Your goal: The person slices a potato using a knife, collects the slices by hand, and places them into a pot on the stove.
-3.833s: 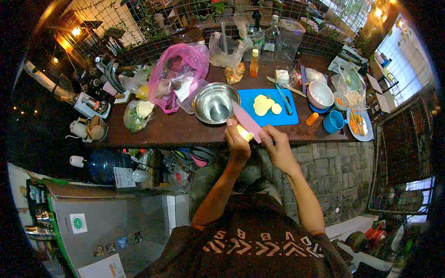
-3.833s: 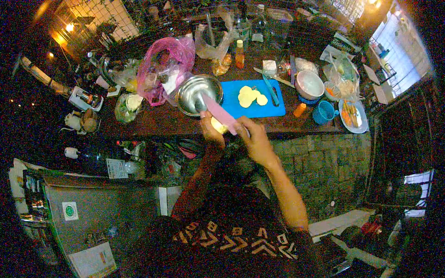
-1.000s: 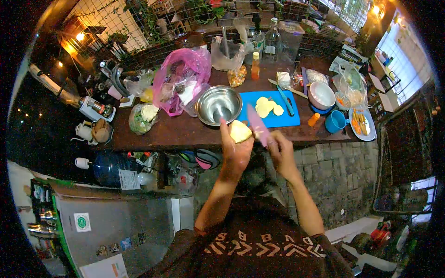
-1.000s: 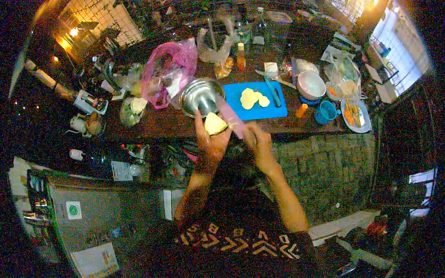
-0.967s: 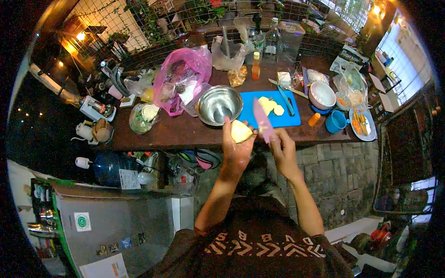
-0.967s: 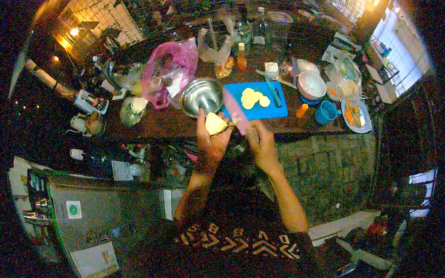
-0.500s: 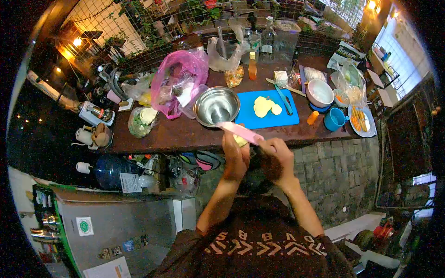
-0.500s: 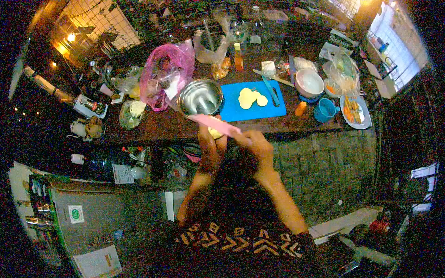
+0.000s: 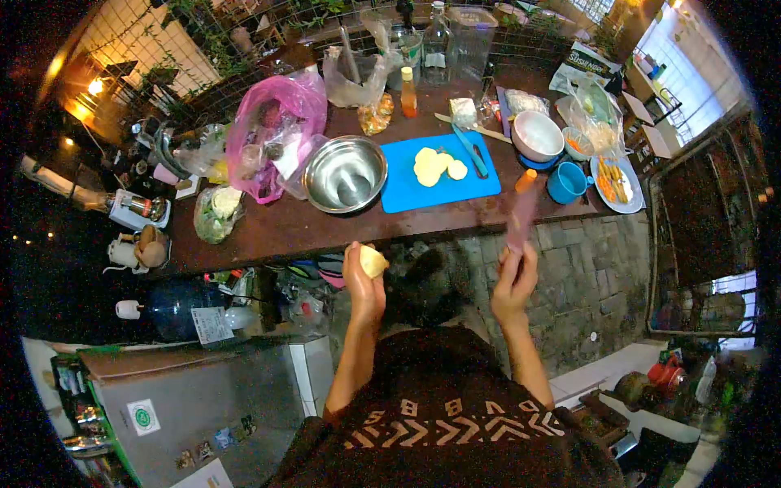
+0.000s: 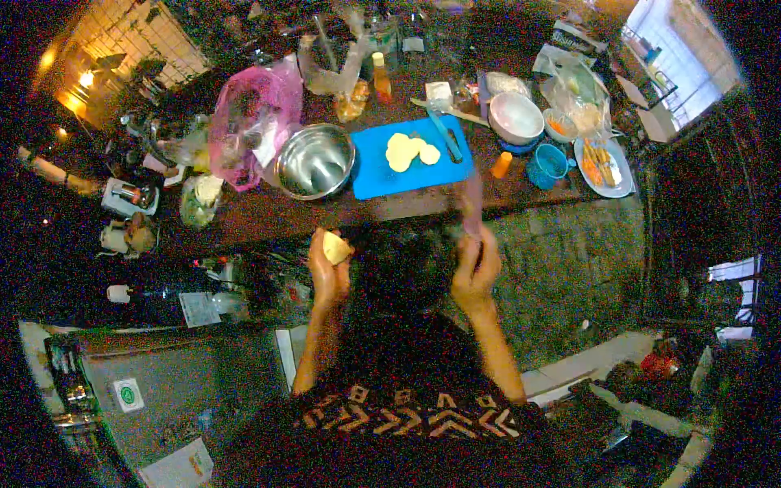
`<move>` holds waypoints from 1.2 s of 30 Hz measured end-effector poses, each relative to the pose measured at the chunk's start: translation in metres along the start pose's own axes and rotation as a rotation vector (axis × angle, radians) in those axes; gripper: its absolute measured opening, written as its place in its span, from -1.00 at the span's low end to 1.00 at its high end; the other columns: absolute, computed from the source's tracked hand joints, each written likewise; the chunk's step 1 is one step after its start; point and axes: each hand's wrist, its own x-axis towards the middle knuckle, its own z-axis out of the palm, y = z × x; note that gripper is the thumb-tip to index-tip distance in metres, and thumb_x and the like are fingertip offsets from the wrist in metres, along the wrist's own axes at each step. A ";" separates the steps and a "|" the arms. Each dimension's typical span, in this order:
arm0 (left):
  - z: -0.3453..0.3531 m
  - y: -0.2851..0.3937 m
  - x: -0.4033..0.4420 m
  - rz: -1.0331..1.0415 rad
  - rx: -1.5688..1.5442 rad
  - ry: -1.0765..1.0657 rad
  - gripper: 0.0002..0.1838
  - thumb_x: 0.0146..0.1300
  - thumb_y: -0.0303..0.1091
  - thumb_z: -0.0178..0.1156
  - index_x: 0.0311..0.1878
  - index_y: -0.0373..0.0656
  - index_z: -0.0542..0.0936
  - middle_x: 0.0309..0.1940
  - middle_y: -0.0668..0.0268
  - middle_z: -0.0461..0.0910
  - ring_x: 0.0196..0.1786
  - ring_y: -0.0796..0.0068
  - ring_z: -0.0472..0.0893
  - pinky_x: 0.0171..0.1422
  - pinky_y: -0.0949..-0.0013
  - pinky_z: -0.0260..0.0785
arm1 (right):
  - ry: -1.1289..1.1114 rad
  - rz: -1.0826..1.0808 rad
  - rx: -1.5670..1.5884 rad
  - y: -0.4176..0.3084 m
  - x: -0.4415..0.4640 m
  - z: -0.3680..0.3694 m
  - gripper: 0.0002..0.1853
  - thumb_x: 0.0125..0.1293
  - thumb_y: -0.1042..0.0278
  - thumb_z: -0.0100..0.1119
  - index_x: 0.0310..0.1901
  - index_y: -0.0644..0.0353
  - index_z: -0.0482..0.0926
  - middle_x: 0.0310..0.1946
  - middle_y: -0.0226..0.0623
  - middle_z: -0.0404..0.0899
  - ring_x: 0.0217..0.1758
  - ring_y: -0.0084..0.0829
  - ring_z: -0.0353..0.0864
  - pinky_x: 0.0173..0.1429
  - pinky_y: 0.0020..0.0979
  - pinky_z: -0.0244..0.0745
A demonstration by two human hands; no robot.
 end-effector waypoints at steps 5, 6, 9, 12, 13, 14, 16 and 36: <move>-0.014 -0.002 0.008 0.017 0.120 -0.073 -0.76 0.48 -0.08 0.14 -0.06 -0.04 0.52 -0.28 0.36 0.58 -0.24 0.47 0.59 -0.20 0.33 0.50 | -0.064 0.194 -0.389 0.131 -0.067 -0.012 -0.65 0.63 0.27 -0.13 0.26 0.30 0.41 -0.28 -0.30 0.47 -0.24 -0.46 0.43 -0.12 -0.34 0.41; -0.014 -0.002 0.005 0.010 0.210 -0.121 -0.79 0.50 -0.13 0.11 -0.08 -0.07 0.50 -0.27 0.37 0.55 -0.22 0.51 0.58 -0.19 0.35 0.48 | -0.069 0.198 -0.394 0.125 -0.061 -0.010 -0.65 0.63 0.27 -0.13 0.26 0.30 0.41 -0.28 -0.30 0.47 -0.24 -0.46 0.43 -0.12 -0.34 0.41; -0.007 -0.016 0.000 0.029 0.250 -0.122 -0.81 0.52 -0.17 0.08 -0.12 -0.09 0.50 -0.30 0.37 0.54 -0.27 0.53 0.56 -0.18 0.39 0.47 | -0.098 0.202 -0.092 0.111 -0.037 0.007 -0.56 0.60 0.37 -0.12 0.44 0.25 0.33 -0.18 -0.20 0.49 -0.20 -0.34 0.46 -0.05 -0.32 0.41; 0.000 -0.026 0.003 -0.059 0.270 -0.190 -0.83 0.53 -0.22 0.06 -0.14 -0.10 0.50 -0.31 0.36 0.54 -0.27 0.54 0.56 -0.18 0.40 0.45 | 0.011 -0.058 -0.431 0.115 -0.007 0.021 -0.43 0.53 0.50 -0.07 0.54 0.17 0.22 -0.03 -0.06 0.46 -0.07 -0.15 0.46 0.05 -0.25 0.39; 0.005 -0.028 0.001 -0.062 0.253 -0.192 -0.82 0.52 -0.20 0.06 -0.14 -0.10 0.50 -0.31 0.36 0.54 -0.28 0.55 0.55 -0.19 0.40 0.44 | -0.035 -0.089 -0.537 0.134 -0.004 0.021 -0.28 0.38 0.63 0.01 0.57 0.12 0.17 0.08 0.07 0.39 0.06 0.05 0.40 0.17 -0.13 0.35; 0.006 -0.030 -0.003 -0.069 0.237 -0.190 -0.81 0.52 -0.19 0.07 -0.15 -0.10 0.50 -0.31 0.37 0.53 -0.28 0.56 0.55 -0.20 0.39 0.44 | -0.039 -0.082 -0.542 0.148 -0.011 0.019 -0.28 0.38 0.63 0.01 0.57 0.12 0.17 0.08 0.07 0.39 0.06 0.05 0.40 0.17 -0.13 0.35; 0.000 -0.036 -0.005 0.039 0.322 -0.238 -0.81 0.51 -0.18 0.08 -0.15 -0.10 0.51 -0.31 0.37 0.53 -0.28 0.55 0.55 -0.20 0.39 0.44 | -0.138 -0.016 -0.781 0.168 -0.023 0.018 -0.20 0.26 0.68 0.03 0.57 0.11 0.17 0.05 0.06 0.40 0.06 0.07 0.38 0.20 -0.06 0.34; 0.048 -0.052 0.015 -0.207 -0.288 -0.374 -0.60 0.51 0.17 0.05 -0.06 0.02 0.51 -0.23 0.36 0.60 -0.21 0.35 0.63 -0.09 0.14 0.57 | -0.404 -0.203 -0.210 0.019 -0.040 0.021 -0.36 0.29 0.72 0.05 0.39 0.00 0.51 -0.31 -0.22 0.48 -0.31 -0.28 0.52 -0.24 -0.32 0.49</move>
